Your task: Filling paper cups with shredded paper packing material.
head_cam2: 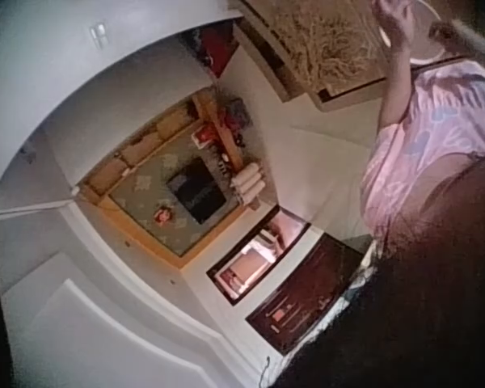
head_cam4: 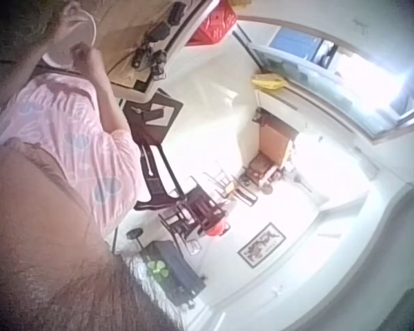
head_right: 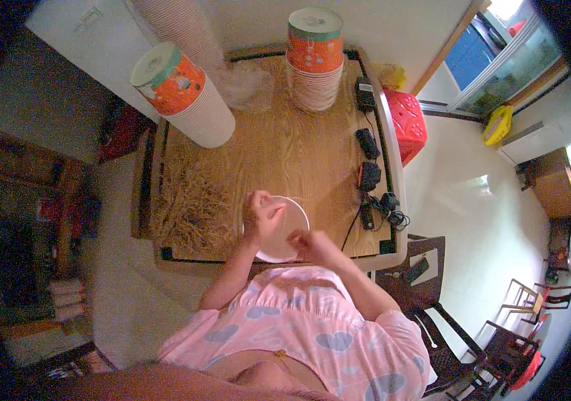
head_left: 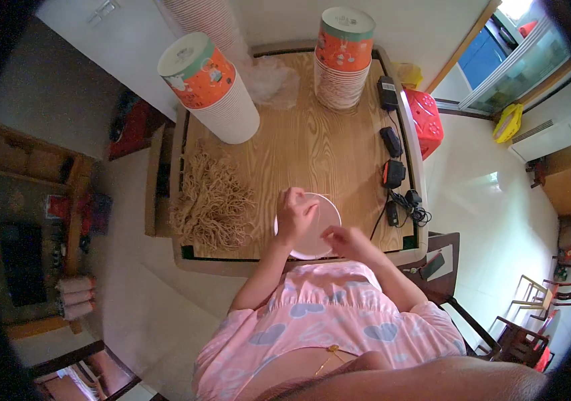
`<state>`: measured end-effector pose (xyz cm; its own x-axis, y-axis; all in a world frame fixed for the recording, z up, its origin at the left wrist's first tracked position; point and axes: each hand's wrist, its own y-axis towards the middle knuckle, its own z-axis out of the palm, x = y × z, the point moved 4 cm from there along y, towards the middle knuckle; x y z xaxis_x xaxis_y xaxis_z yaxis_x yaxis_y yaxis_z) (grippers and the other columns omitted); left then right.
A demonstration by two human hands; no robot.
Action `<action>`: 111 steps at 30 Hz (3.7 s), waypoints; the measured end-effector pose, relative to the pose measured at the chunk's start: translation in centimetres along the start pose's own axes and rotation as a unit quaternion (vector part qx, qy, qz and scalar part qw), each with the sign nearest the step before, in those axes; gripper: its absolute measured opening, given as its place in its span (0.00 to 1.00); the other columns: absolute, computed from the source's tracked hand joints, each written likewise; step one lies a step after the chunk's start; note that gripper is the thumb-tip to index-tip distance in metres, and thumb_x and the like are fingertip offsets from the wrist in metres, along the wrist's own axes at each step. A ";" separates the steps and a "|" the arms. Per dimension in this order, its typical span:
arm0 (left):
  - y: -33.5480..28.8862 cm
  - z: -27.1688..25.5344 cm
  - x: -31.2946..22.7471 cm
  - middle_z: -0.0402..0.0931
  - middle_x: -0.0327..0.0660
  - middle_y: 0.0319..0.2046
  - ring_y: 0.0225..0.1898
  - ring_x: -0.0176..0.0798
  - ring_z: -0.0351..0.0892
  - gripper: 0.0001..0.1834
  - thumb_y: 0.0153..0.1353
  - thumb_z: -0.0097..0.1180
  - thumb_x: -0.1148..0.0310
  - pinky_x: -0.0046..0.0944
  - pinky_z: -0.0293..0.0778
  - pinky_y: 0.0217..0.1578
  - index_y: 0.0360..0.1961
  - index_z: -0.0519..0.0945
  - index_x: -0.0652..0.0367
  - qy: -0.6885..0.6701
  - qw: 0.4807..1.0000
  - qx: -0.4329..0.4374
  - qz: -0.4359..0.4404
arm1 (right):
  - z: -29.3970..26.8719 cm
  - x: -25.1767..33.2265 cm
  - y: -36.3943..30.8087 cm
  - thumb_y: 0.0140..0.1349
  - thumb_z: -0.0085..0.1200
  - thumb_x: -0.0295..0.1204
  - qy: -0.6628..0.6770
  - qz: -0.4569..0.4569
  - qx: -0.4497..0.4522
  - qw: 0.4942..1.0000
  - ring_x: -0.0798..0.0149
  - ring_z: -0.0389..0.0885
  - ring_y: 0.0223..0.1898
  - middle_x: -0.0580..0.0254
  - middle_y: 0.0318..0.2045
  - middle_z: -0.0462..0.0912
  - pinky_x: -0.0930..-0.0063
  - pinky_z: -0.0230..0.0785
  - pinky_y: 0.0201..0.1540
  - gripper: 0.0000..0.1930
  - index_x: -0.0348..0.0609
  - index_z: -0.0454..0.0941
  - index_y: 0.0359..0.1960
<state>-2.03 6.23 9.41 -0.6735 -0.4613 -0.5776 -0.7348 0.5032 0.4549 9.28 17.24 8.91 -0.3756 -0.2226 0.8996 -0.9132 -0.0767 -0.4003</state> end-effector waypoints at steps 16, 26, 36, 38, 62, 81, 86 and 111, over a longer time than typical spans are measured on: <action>-3.8 -3.0 -1.8 0.73 0.40 0.23 0.29 0.42 0.72 0.04 0.42 0.58 0.75 0.38 0.70 0.31 0.23 0.77 0.59 -0.094 0.987 0.128 0.002 | -5.2 2.0 3.0 0.59 0.49 0.30 0.378 -0.049 -0.197 0.903 0.80 0.61 0.18 0.76 0.18 0.67 0.86 0.54 0.20 0.10 0.34 0.76 0.36; -3.8 -5.1 -0.7 0.74 0.41 0.31 0.34 0.43 0.71 0.06 0.43 0.58 0.74 0.38 0.69 0.37 0.27 0.77 0.58 -0.054 0.981 0.186 0.007 | -8.2 3.6 1.8 0.56 0.52 0.28 0.316 -0.115 -0.234 0.912 0.78 0.69 0.23 0.71 0.23 0.74 0.86 0.62 0.28 0.09 0.35 0.77 0.35; 0.5 -2.1 -3.9 0.67 0.36 0.38 0.39 0.28 0.70 0.28 0.52 0.56 0.72 0.27 0.68 0.39 0.54 0.60 0.59 -0.659 0.710 0.064 -0.241 | -1.4 5.3 1.7 0.53 0.54 0.25 0.257 -0.201 -0.200 0.924 0.66 0.64 0.51 0.61 0.47 0.67 0.75 0.59 0.50 0.07 0.39 0.79 0.34; -0.2 -1.4 -2.9 0.67 0.33 0.31 0.34 0.25 0.70 0.26 0.52 0.57 0.72 0.25 0.67 0.34 0.52 0.63 0.59 -0.640 0.720 0.093 -0.253 | -1.4 5.1 1.7 0.54 0.53 0.26 0.299 -0.183 -0.215 0.912 0.66 0.62 0.52 0.60 0.48 0.67 0.73 0.56 0.52 0.08 0.38 0.79 0.35; -2.5 -2.0 -2.3 0.73 0.30 0.19 0.21 0.19 0.67 0.05 0.51 0.57 0.75 0.21 0.64 0.23 0.30 0.80 0.62 -0.365 0.879 0.058 -0.301 | -3.1 3.9 2.3 0.64 0.40 0.37 0.136 -0.074 -0.070 0.986 0.80 0.56 0.24 0.77 0.19 0.61 0.86 0.50 0.26 0.16 0.41 0.65 0.20; -2.7 -0.4 -1.3 0.72 0.30 0.20 0.23 0.22 0.69 0.05 0.54 0.54 0.72 0.23 0.66 0.25 0.26 0.75 0.63 -0.383 0.854 0.117 -0.333 | -3.0 3.2 2.3 0.56 0.48 0.24 0.026 -0.156 -0.087 0.983 0.76 0.67 0.32 0.70 0.26 0.72 0.82 0.60 0.37 0.02 0.38 0.70 0.30; -3.0 -0.2 -0.7 0.75 0.31 0.23 0.25 0.22 0.70 0.06 0.52 0.56 0.71 0.23 0.67 0.27 0.29 0.78 0.63 -0.407 0.826 0.097 -0.379 | -2.8 3.5 2.6 0.54 0.51 0.22 0.037 -0.167 -0.102 0.980 0.75 0.69 0.33 0.68 0.26 0.74 0.80 0.61 0.38 0.02 0.38 0.72 0.28; -6.3 2.4 3.6 0.64 0.25 0.12 0.09 0.19 0.54 0.07 0.51 0.59 0.66 0.22 0.49 0.09 0.27 0.79 0.57 -0.550 0.663 0.126 -0.492 | -1.7 1.7 5.1 0.51 0.52 0.19 -0.003 -0.174 -0.078 0.982 0.75 0.72 0.29 0.67 0.24 0.76 0.80 0.66 0.34 0.01 0.37 0.75 0.26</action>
<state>0.37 3.17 2.83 0.6908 0.0852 -0.7180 -0.6437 0.5246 -0.5572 3.71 18.13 8.73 -0.0359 -0.2158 0.9758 -0.9993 0.0002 -0.0367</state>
